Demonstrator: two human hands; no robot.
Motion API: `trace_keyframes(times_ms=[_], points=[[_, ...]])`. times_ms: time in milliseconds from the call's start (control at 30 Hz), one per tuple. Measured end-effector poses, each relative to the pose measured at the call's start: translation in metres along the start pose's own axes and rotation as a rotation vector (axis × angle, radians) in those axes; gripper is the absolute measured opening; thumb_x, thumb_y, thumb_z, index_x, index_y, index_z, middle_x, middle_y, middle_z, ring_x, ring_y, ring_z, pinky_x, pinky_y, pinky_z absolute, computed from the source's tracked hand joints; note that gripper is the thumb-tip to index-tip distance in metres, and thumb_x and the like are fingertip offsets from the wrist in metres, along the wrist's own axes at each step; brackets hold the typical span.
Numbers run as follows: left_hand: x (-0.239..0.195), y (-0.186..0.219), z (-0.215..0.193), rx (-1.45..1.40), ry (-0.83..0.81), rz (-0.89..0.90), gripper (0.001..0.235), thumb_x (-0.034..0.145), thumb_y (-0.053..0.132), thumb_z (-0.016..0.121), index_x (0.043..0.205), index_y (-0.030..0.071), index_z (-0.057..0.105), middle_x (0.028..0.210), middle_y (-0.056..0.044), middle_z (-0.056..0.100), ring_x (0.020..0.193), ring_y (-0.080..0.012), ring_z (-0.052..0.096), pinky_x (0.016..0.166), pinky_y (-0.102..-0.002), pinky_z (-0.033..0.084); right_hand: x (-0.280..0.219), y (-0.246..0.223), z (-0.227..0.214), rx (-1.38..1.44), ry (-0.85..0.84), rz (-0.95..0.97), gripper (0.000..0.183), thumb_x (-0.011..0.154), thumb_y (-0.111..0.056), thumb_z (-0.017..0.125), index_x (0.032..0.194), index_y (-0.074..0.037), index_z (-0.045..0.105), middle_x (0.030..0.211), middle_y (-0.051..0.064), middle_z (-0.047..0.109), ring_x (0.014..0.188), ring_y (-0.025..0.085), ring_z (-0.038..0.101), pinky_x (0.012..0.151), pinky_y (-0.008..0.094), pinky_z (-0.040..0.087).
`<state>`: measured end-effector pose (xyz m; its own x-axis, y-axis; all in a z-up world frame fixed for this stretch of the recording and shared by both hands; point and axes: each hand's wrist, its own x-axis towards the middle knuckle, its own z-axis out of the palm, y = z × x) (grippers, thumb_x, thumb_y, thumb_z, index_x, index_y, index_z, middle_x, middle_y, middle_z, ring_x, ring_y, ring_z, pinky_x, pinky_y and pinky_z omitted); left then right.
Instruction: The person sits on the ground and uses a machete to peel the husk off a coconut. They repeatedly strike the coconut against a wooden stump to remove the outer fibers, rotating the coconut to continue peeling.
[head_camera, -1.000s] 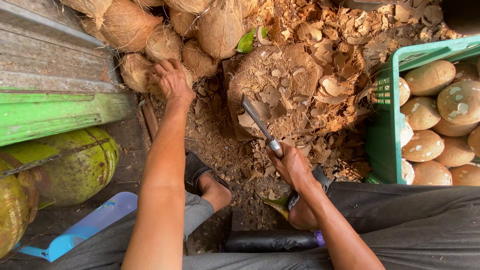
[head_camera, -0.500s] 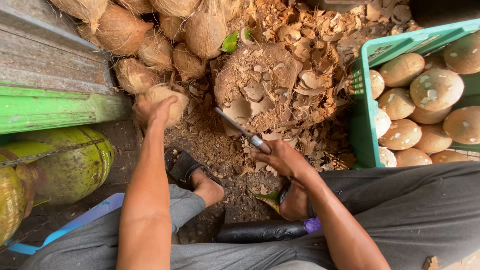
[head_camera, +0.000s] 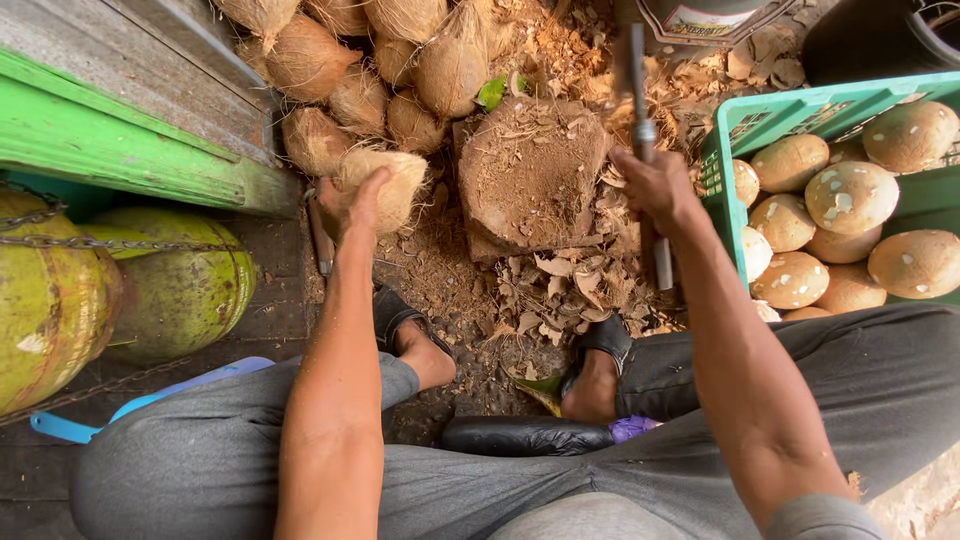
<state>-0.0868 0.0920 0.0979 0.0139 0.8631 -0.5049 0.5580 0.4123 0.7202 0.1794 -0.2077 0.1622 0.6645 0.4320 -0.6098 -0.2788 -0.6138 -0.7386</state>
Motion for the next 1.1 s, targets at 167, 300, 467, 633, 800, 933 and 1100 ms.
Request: trace_keyframes(times_ms=[167, 300, 467, 633, 800, 933, 1100], points=[[-0.026, 0.012, 0.018, -0.254, -0.084, 0.145, 0.134, 0.055, 0.039, 0.095, 0.156, 0.003, 0.015, 0.151, -0.024, 0.04, 0.137, -0.0346, 0.049, 0.11, -0.051, 0.04, 0.004, -0.007, 0.06, -0.095, -0.368, 0.014, 0.032, 0.1, -0.036, 0.066, 0.089, -0.008, 0.056, 0.065, 0.0, 0.052, 0.048, 0.011, 0.046, 0.041, 0.027, 0.042], [-0.055, 0.021, 0.022, -0.228, -0.246, 0.164, 0.113, 0.046, 0.049, 0.084, 0.143, 0.003, 0.051, 0.135, -0.025, 0.065, 0.122, -0.0377, 0.068, 0.101, -0.05, 0.056, 0.022, -0.004, 0.042, -0.345, -0.373, 0.088, 0.035, 0.1, -0.04, 0.067, 0.091, -0.007, 0.061, 0.067, 0.0, 0.054, 0.05, 0.009, 0.048, 0.044, 0.024, 0.043], [-0.086, 0.018, 0.053, -0.201, -0.345, 0.263, 0.119, 0.049, 0.044, 0.096, 0.145, 0.003, 0.037, 0.142, -0.022, 0.048, 0.129, -0.0319, 0.052, 0.108, -0.054, 0.042, 0.027, 0.0, -0.01, -0.001, 0.06, 0.035, 0.025, 0.1, -0.036, 0.061, 0.092, -0.013, 0.06, 0.064, 0.0, 0.052, 0.046, 0.01, 0.045, 0.04, 0.027, 0.042], [-0.095, -0.012, 0.087, 0.051, -0.425, 0.536, 0.103, 0.052, 0.047, 0.088, 0.135, 0.007, 0.043, 0.132, -0.019, 0.051, 0.121, -0.0312, 0.051, 0.097, -0.056, 0.046, -0.027, 0.026, -0.017, 0.075, 0.041, -0.12, 0.034, 0.104, -0.039, 0.063, 0.091, -0.008, 0.056, 0.064, 0.0, 0.053, 0.048, 0.01, 0.048, 0.041, 0.028, 0.043], [-0.082, -0.032, 0.108, 0.118, -0.313, 0.505, 0.072, 0.072, 0.051, 0.073, 0.124, 0.009, 0.047, 0.118, -0.018, 0.054, 0.108, -0.0313, 0.056, 0.088, -0.057, 0.051, -0.103, 0.046, 0.04, 0.155, -0.005, -0.243, 0.03, 0.1, -0.04, 0.062, 0.094, -0.01, 0.06, 0.062, -0.001, 0.055, 0.042, 0.01, 0.049, 0.036, 0.027, 0.044], [-0.069, -0.039, 0.131, -0.251, -0.162, 0.486, 0.057, 0.089, 0.053, 0.069, 0.111, 0.005, 0.049, 0.11, -0.021, 0.052, 0.101, -0.0337, 0.057, 0.085, -0.058, 0.054, -0.118, 0.032, 0.036, 0.104, 0.091, -0.361, 0.025, 0.101, -0.036, 0.063, 0.099, -0.011, 0.063, 0.063, -0.003, 0.057, 0.044, 0.007, 0.051, 0.036, 0.025, 0.046], [-0.07, -0.036, 0.145, -0.045, 0.007, 0.45, 0.053, 0.087, 0.057, 0.063, 0.119, 0.014, 0.059, 0.118, -0.009, 0.059, 0.102, -0.0227, 0.057, 0.084, -0.049, 0.046, -0.113, 0.031, 0.022, 0.437, 0.092, -0.603, 0.021, 0.108, -0.023, 0.064, 0.093, -0.01, 0.058, 0.061, -0.003, 0.052, 0.046, 0.007, 0.049, 0.041, 0.025, 0.043]])
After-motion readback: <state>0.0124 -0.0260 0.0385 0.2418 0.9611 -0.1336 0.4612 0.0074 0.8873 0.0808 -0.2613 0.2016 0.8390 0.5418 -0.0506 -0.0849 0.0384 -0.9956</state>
